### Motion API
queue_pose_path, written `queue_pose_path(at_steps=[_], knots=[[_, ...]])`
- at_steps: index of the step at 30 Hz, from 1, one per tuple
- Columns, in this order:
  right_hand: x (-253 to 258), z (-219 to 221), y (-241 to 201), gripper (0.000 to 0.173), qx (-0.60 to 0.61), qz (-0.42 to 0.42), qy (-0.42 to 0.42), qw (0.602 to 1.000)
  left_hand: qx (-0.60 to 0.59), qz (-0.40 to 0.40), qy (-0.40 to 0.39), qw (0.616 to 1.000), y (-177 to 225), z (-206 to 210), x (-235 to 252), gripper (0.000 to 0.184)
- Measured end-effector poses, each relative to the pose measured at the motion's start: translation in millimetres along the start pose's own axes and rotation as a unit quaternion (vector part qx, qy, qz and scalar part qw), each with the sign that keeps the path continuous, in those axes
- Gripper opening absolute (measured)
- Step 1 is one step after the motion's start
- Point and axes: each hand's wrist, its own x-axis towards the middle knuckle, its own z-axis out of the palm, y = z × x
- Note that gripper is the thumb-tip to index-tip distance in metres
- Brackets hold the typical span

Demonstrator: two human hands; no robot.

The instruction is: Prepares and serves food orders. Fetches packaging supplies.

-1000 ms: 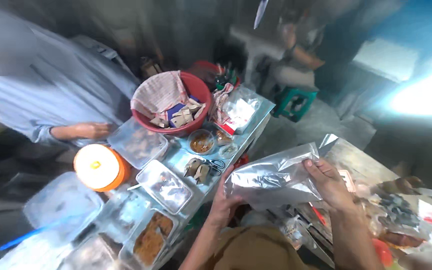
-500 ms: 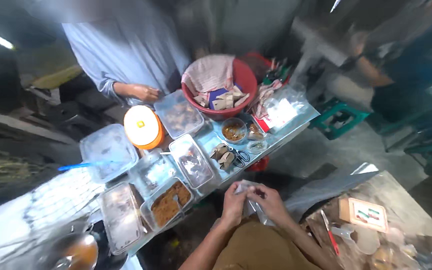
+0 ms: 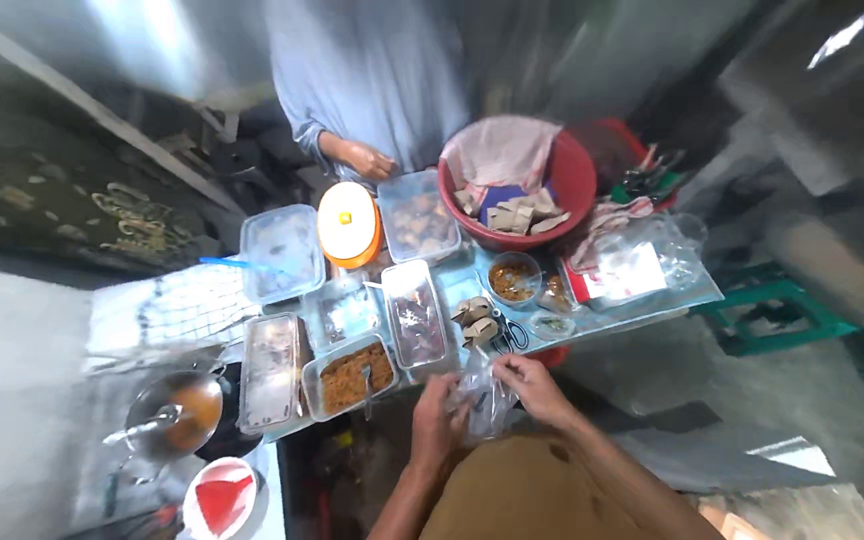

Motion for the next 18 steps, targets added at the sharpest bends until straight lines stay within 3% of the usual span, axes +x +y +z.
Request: queue_pose_path(at_steps=[2, 4, 6, 8, 11, 18], knots=[[17.7, -3.7, 2.8, 0.026, -0.2, -0.035, -0.012, 0.979, 0.02, -0.032, 0.05, 0.998, 11.4, 4.4, 3.4, 0.017], [43.3, -3.2, 10.7, 0.037, -0.424, -0.083, -0.016, 0.902, 0.096, -0.109, 0.087, 0.986, 11.7, 6.3, 1.7, 0.018], [72.2, 1.8, 23.1, 0.046, -0.544, -0.139, -0.084, 0.823, 0.127, -0.201, 0.086, 0.967, 12.4, -0.3, -4.1, 0.026], [95.7, 9.3, 36.8, 0.041, -0.592, -0.154, -0.168, 0.773, 0.119, -0.281, 0.067, 0.95, 11.9, -3.7, -14.1, 0.032], [116.6, 19.8, 49.6, 0.041, -0.622, -0.152, -0.194, 0.743, 0.122, -0.368, 0.05, 0.92, 7.2, -3.6, -28.1, 0.031], [132.6, 26.7, 53.0, 0.031, -0.674, -0.107, -0.231, 0.694, 0.052, -0.431, 0.242, 0.868, 0.2, 9.3, -49.3, 0.03]])
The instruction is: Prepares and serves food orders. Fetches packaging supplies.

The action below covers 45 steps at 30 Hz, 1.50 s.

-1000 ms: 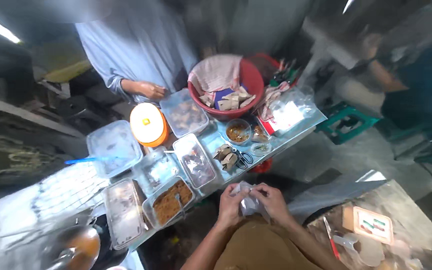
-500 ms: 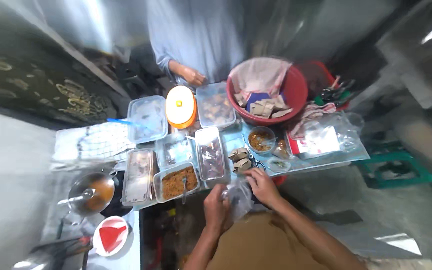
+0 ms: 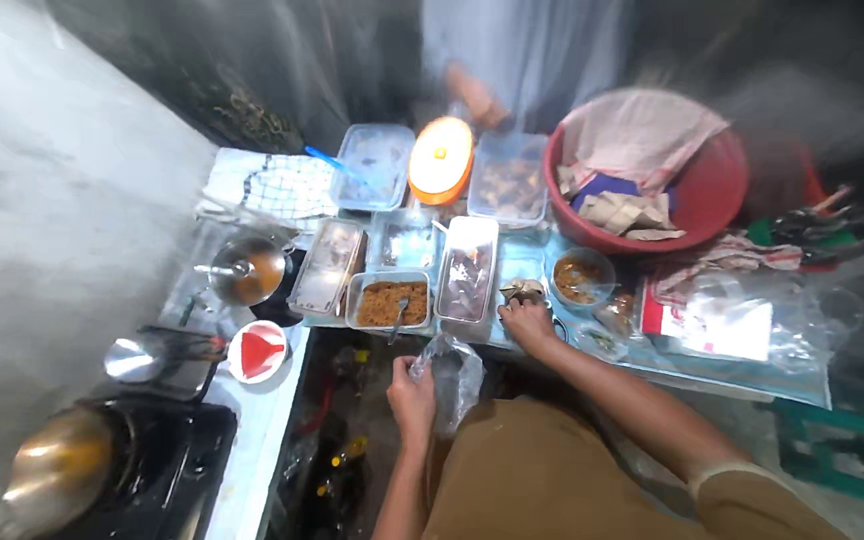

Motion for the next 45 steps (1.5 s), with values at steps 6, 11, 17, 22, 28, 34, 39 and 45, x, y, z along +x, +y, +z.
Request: queue_pose_path(at_steps=[6, 11, 17, 22, 28, 34, 39, 45], knots=[[-3.7, -31.6, -4.7, 0.034, -0.003, 0.023, -0.036, 0.999, -0.069, -0.088, 0.017, 0.994, -21.2, 27.8, 6.0, 0.028], [-45.9, -96.9, -26.5, 0.052, 0.163, -0.039, -0.004, 0.986, -0.072, -0.096, 0.01, 0.993, -17.0, 35.2, 1.9, 0.028], [-61.3, -34.5, -78.6, 0.053, 0.478, -0.1, 0.113, 0.865, -0.311, -0.162, -0.037, 0.936, 7.2, 42.6, -0.3, 0.018], [-58.9, -0.9, -74.1, 0.05, 0.376, -0.09, -0.017, 0.922, -0.351, -0.186, -0.031, 0.917, 8.9, 37.0, -14.7, 0.023], [-27.7, 22.5, -78.6, 0.043, 0.274, -0.1, -0.2, 0.935, -0.297, -0.096, -0.077, 0.947, -9.3, 36.1, -27.6, 0.019], [-18.4, 23.4, -95.3, 0.043, 0.285, -0.038, -0.216, 0.933, -0.297, -0.186, -0.182, 0.919, -14.5, 30.7, -50.0, 0.027], [-20.4, 52.4, -85.3, 0.049, 0.313, -0.083, -0.249, 0.913, -0.41, -0.173, -0.212, 0.87, 8.1, 7.9, -54.7, 0.017], [-24.7, 55.3, -85.2, 0.05, 0.2, -0.101, -0.303, 0.926, -0.392, -0.163, -0.154, 0.892, 16.8, 4.0, -48.5, 0.029]])
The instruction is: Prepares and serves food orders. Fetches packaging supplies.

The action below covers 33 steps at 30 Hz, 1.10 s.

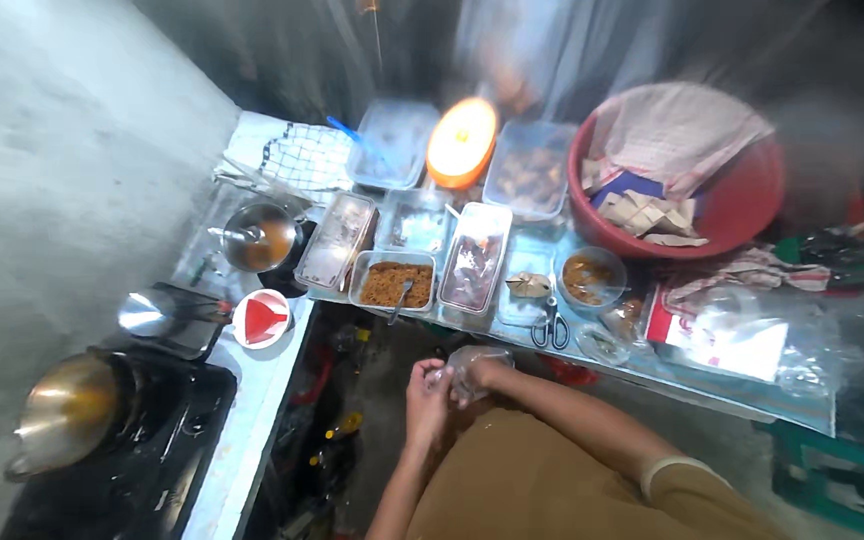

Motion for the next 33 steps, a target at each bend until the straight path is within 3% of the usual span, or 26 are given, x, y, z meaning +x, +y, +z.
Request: queue_pose_path(at_steps=[3, 5, 7, 9, 10, 12, 13, 17, 19, 21, 24, 27, 29, 31, 33], knots=[[-52.9, -28.6, -27.8, 0.043, -0.055, -0.052, 0.004, 0.997, 0.006, 0.004, 0.002, 1.0, 4.2, 4.0, -0.8, 0.022], [-99.2, -62.9, -41.4, 0.032, -0.048, -0.045, 0.066, 0.996, 0.0, 0.015, -0.008, 1.0, 4.6, 3.0, -0.2, 0.02], [-124.9, -100.4, -35.2, 0.028, -0.038, 0.003, 0.202, 0.979, -0.003, 0.025, -0.02, 0.999, 6.9, 1.9, -0.9, 0.022], [-104.1, -123.4, 1.4, 0.026, -0.06, 0.019, 0.368, 0.928, 0.002, 0.029, -0.021, 0.999, 7.2, -0.7, -3.5, 0.026], [-83.7, -133.2, 25.8, 0.038, -0.076, 0.028, 0.397, 0.914, 0.004, 0.032, -0.021, 0.999, 6.8, -1.7, -4.0, 0.028], [-46.6, -148.2, 65.0, 0.076, -0.08, 0.076, 0.347, 0.931, 0.013, 0.042, -0.022, 0.999, 5.6, -2.8, -4.4, 0.031], [-32.5, -151.5, 77.6, 0.083, -0.077, 0.105, 0.315, 0.94, 0.02, 0.046, -0.021, 0.998, 5.5, -3.1, -5.2, 0.031], [-20.5, -153.9, 92.6, 0.045, -0.077, 0.145, 0.313, 0.935, 0.026, 0.071, -0.024, 0.997, 5.3, -6.7, -8.2, 0.036], [-37.4, -153.0, 89.1, 0.043, -0.061, 0.137, 0.348, 0.925, 0.013, 0.082, -0.039, 0.996, 9.2, -8.5, -10.0, 0.039], [-72.2, -147.1, 77.1, 0.051, -0.008, 0.102, 0.379, 0.92, -0.002, 0.09, -0.058, 0.994, 14.1, -10.1, -12.0, 0.042], [-119.6, -116.7, 51.5, 0.064, 0.144, -0.011, 0.395, 0.907, -0.033, 0.081, -0.067, 0.994, 20.9, -9.7, -15.4, 0.05], [-133.0, -63.4, 23.4, 0.067, 0.352, -0.189, 0.375, 0.836, -0.052, 0.082, -0.075, 0.992, 31.5, -5.4, -19.8, 0.047], [-127.1, -34.1, 8.9, 0.066, 0.404, -0.265, 0.354, 0.801, -0.059, 0.096, -0.08, 0.99, 39.0, -0.6, -23.3, 0.043], [-118.9, -22.3, -1.4, 0.063, 0.37, -0.264, 0.326, 0.829, -0.065, 0.118, -0.097, 0.986, 45.4, 4.2, -25.3, 0.039], [-111.2, -26.3, -7.7, 0.058, 0.319, -0.191, 0.253, 0.893, -0.066, 0.129, -0.141, 0.979, 49.5, 8.7, -27.3, 0.038]])
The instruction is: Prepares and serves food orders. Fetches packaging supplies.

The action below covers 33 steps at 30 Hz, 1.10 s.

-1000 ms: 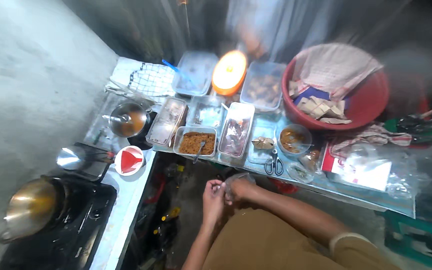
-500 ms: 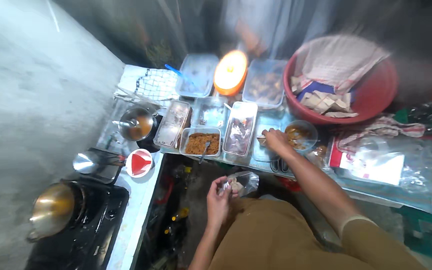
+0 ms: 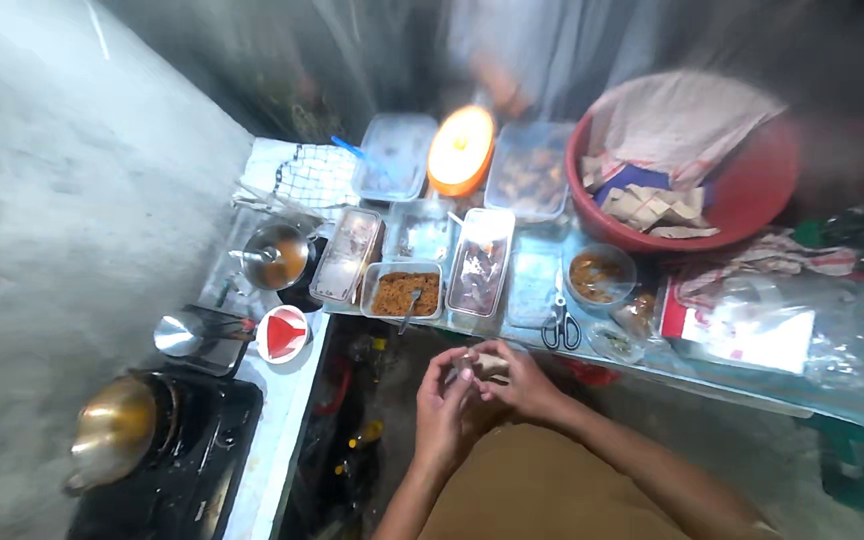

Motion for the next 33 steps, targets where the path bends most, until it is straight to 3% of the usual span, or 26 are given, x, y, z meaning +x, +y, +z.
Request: queue_pose_path(at_steps=[2, 5, 8, 11, 13, 15, 18, 21, 24, 27, 29, 31, 33], knots=[[12.0, -4.2, -2.4, 0.047, -0.047, 0.075, -0.08, 0.993, -0.003, 0.0, -0.063, 0.998, 1.5, 8.4, 0.3, 0.038], [10.9, -4.4, -2.6, 0.028, 0.078, 0.172, -0.096, 0.977, 0.033, 0.022, -0.159, 0.987, -2.6, 21.3, 3.6, 0.036], [21.4, 7.4, -2.5, 0.03, 0.077, 0.192, -0.091, 0.974, 0.067, 0.034, -0.144, 0.987, -5.3, 21.4, 8.0, 0.034], [23.7, 1.4, -5.3, 0.04, -0.09, 0.069, -0.166, 0.98, 0.086, 0.032, -0.047, 0.995, -0.3, 13.8, 16.5, 0.029], [17.9, -13.0, -21.4, 0.04, -0.265, -0.017, -0.206, 0.942, 0.104, 0.02, -0.002, 0.994, 10.6, 7.8, 22.3, 0.026], [-2.0, -39.2, -55.6, 0.037, -0.388, -0.029, -0.243, 0.889, 0.101, -0.003, 0.01, 0.995, 23.7, 2.2, 23.7, 0.022], [-32.8, -80.1, -76.0, 0.033, -0.505, -0.1, -0.254, 0.819, 0.094, -0.009, -0.04, 0.995, 54.4, -1.9, 22.3, 0.018], [-47.4, -105.1, -77.7, 0.012, -0.573, -0.337, -0.181, 0.724, 0.151, 0.025, -0.13, 0.98, 93.0, 1.3, 21.6, 0.019], [-45.8, -114.0, -115.4, 0.015, -0.553, -0.507, -0.099, 0.654, 0.246, 0.116, -0.196, 0.942, 126.5, 9.1, 27.5, 0.021], [-36.5, -111.1, -141.1, 0.01, -0.428, -0.562, 0.079, 0.703, 0.271, 0.216, -0.262, 0.901, 144.7, 23.7, 31.4, 0.021], [-23.7, -107.2, -152.7, 0.019, -0.33, -0.54, 0.167, 0.757, 0.232, 0.274, -0.305, 0.882, 148.1, 38.3, 37.6, 0.031], [-16.9, -106.2, -162.8, 0.044, -0.238, -0.474, 0.172, 0.83, 0.212, 0.298, -0.324, 0.872, 148.2, 55.9, 43.7, 0.045], [-13.5, -112.9, -170.2, 0.055, -0.18, -0.381, 0.148, 0.894, 0.26, 0.299, -0.322, 0.86, 151.7, 72.3, 49.4, 0.051]])
